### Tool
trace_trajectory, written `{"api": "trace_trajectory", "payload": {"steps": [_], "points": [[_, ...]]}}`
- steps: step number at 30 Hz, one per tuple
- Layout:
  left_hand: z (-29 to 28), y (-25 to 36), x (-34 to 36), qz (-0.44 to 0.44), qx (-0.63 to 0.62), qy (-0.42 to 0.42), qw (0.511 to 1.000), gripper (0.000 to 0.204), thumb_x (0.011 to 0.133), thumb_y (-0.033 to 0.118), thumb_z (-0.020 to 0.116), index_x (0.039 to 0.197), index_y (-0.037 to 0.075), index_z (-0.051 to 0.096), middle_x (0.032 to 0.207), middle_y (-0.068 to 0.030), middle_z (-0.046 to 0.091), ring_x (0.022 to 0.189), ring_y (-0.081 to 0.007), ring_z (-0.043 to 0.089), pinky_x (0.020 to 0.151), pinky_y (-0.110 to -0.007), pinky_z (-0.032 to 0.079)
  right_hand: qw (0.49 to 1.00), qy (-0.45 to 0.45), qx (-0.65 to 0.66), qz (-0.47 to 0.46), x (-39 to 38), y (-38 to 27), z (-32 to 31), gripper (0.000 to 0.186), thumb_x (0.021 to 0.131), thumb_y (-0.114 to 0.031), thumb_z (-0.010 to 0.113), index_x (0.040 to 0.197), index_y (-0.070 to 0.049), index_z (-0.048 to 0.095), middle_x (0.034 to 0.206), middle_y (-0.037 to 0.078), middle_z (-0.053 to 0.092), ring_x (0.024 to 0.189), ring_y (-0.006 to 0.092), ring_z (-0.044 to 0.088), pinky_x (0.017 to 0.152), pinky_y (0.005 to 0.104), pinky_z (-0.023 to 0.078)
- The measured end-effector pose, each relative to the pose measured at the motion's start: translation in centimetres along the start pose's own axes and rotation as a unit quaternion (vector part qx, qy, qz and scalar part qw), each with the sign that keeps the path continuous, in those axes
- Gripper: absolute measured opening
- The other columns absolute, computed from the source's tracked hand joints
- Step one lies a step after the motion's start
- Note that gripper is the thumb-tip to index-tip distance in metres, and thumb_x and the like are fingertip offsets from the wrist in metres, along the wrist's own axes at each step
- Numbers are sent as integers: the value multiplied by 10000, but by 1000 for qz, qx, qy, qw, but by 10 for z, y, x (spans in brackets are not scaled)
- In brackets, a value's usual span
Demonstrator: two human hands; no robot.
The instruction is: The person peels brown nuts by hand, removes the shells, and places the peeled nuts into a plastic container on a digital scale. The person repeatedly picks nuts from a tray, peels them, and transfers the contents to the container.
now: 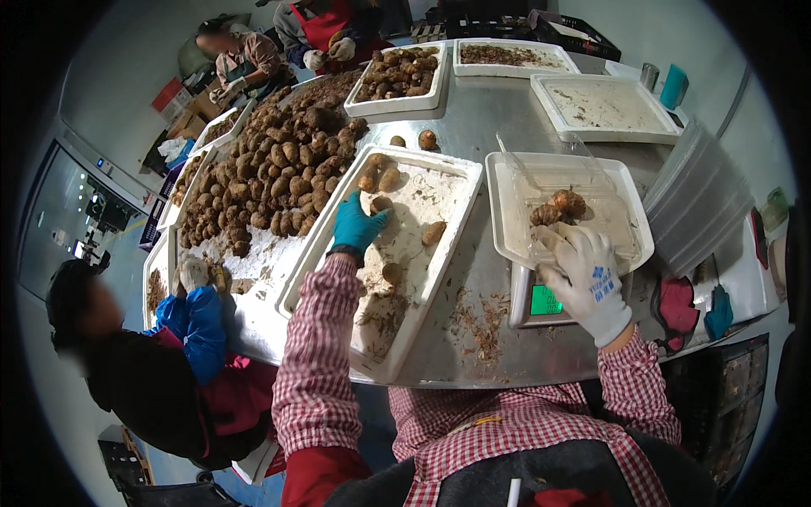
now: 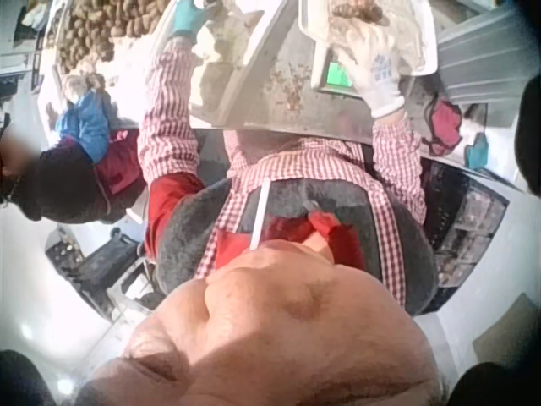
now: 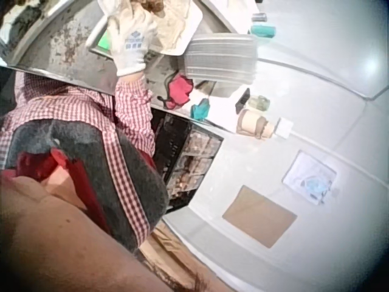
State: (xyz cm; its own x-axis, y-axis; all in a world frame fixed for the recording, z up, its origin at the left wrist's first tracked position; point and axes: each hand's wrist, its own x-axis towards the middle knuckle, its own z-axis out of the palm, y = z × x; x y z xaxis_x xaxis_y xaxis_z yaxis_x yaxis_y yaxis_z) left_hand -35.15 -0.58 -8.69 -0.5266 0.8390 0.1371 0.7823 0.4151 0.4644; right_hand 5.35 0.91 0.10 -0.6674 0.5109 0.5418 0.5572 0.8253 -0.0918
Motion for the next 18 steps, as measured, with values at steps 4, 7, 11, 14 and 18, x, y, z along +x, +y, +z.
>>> {"api": "trace_trajectory", "payload": {"steps": [4,7,11,14,18], "points": [[34,-15,36,-32,-18,-130,991,762,739,476,803,1232,-33,526,1119,-221,625,1002,-333,639,832,-436,559,994,74,61,-50,4,-24,-13,361,817,-220,647,1134,-52,606,1096,123,608,1050,277,553,902,419,418],[18,16,17,-106,-288,-142,941,565,826,400,741,1161,-24,574,1068,-184,653,975,-306,648,861,-427,556,984,26,150,-95,-5,-24,3,334,811,-184,654,1118,-56,624,1040,129,617,994,282,582,822,421,466],[24,-26,-19,142,-592,-122,784,269,907,216,655,1060,-3,627,960,-128,673,860,-227,654,795,-355,556,954,15,280,-103,2,-49,16,286,817,-133,670,1083,-30,646,930,112,629,879,271,612,762,363,485],[-14,40,-81,220,-350,-7,910,279,907,232,657,1086,19,644,943,-101,705,847,-185,685,716,-306,585,901,-55,428,50,9,-64,27,287,828,-88,657,1102,-7,633,874,119,621,813,274,610,731,350,487],[-38,81,-142,-148,-822,-239,495,386,930,214,613,1252,5,569,1160,-125,662,1026,-230,656,813,-336,584,916,-19,396,67,21,-78,33,438,834,-96,667,1248,4,568,1048,148,602,904,285,599,840,357,486]]}}
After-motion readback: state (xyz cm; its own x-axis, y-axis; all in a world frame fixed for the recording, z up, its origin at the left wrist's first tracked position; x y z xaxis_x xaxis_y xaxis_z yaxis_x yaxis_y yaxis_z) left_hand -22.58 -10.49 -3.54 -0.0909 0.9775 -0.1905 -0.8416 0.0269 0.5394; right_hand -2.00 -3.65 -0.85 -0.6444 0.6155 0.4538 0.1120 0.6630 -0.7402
